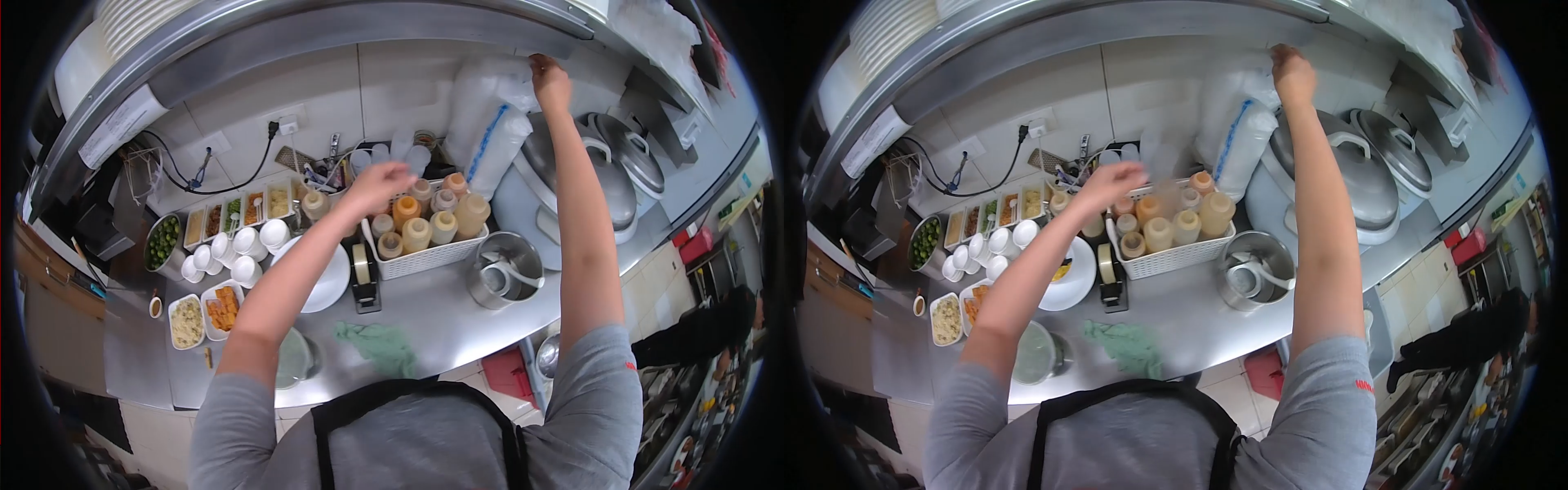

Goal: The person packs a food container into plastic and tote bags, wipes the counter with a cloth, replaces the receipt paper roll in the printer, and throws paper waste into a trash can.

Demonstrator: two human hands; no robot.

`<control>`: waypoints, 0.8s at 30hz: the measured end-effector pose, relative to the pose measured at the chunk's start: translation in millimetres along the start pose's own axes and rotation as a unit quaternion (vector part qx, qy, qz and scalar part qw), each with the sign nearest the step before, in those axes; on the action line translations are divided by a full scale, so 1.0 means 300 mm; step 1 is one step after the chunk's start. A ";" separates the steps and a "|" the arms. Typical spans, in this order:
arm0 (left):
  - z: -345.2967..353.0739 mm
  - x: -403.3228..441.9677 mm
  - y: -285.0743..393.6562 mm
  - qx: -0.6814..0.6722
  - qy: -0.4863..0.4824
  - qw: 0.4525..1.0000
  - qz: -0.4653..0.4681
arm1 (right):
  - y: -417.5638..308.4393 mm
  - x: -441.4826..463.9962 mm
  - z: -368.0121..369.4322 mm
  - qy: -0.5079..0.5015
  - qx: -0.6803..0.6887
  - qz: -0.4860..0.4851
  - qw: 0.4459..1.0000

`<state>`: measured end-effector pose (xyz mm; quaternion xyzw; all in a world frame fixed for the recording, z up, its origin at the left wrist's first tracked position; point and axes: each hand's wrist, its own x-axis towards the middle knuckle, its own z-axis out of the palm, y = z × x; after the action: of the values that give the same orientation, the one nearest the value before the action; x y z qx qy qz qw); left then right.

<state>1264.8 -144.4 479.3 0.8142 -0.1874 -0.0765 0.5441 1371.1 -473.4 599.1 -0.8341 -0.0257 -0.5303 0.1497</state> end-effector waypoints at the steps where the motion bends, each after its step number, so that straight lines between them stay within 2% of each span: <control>1: 0.059 0.122 -0.007 -0.082 -0.007 0.996 -0.045 | 0.021 0.006 0.015 -0.002 0.004 -0.007 1.000; 4: 0.200 0.447 -0.004 -0.351 0.015 0.927 -0.130 | 0.106 0.032 0.031 -0.018 0.059 0.008 0.998; 5: 0.249 0.537 -0.007 -0.357 0.024 0.925 -0.129 | 0.136 0.041 0.029 -0.049 0.098 0.008 0.994; 8: 0.337 0.769 -0.034 -0.568 0.178 0.783 -0.180 | 0.192 0.074 -0.012 -0.090 0.155 -0.038 0.983; 10: 0.375 0.844 -0.053 -0.621 0.208 0.737 -0.166 | 0.229 0.101 -0.028 -0.166 0.236 0.014 0.957; 12: 0.403 0.893 -0.076 -0.650 0.217 0.713 -0.148 | 0.249 0.130 -0.035 -0.192 0.244 0.011 0.950; 16: 0.446 0.969 -0.139 -0.669 0.212 0.704 -0.107 | 0.288 0.183 0.015 -0.181 0.191 -0.004 0.965; 18: 0.464 1.014 -0.187 -0.655 0.200 0.725 -0.073 | 0.313 0.217 0.058 -0.175 0.163 0.000 0.971; 19: 0.476 1.055 -0.239 -0.583 0.187 0.791 0.002 | 0.332 0.231 0.087 -0.153 0.187 -0.005 0.970; 20: 0.488 1.153 -0.347 -0.309 0.215 0.897 0.230 | 0.345 0.241 0.109 -0.131 0.212 -0.010 0.968; 21: 0.477 1.160 -0.348 -0.036 0.287 0.843 0.455 | 0.344 0.249 0.119 -0.134 0.211 -0.011 0.968; 23: 0.487 1.160 -0.352 -0.029 0.318 0.831 0.456 | 0.339 0.268 0.135 -0.145 0.238 0.057 0.959; 24: 0.478 1.117 -0.304 -0.336 0.253 0.862 0.283 | 0.341 0.281 0.138 -0.146 0.238 0.057 0.959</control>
<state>1545.6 -366.9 365.6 0.4855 -0.2288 0.2314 0.8114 1464.8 -569.1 635.3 -0.8425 -0.1257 -0.3721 0.3686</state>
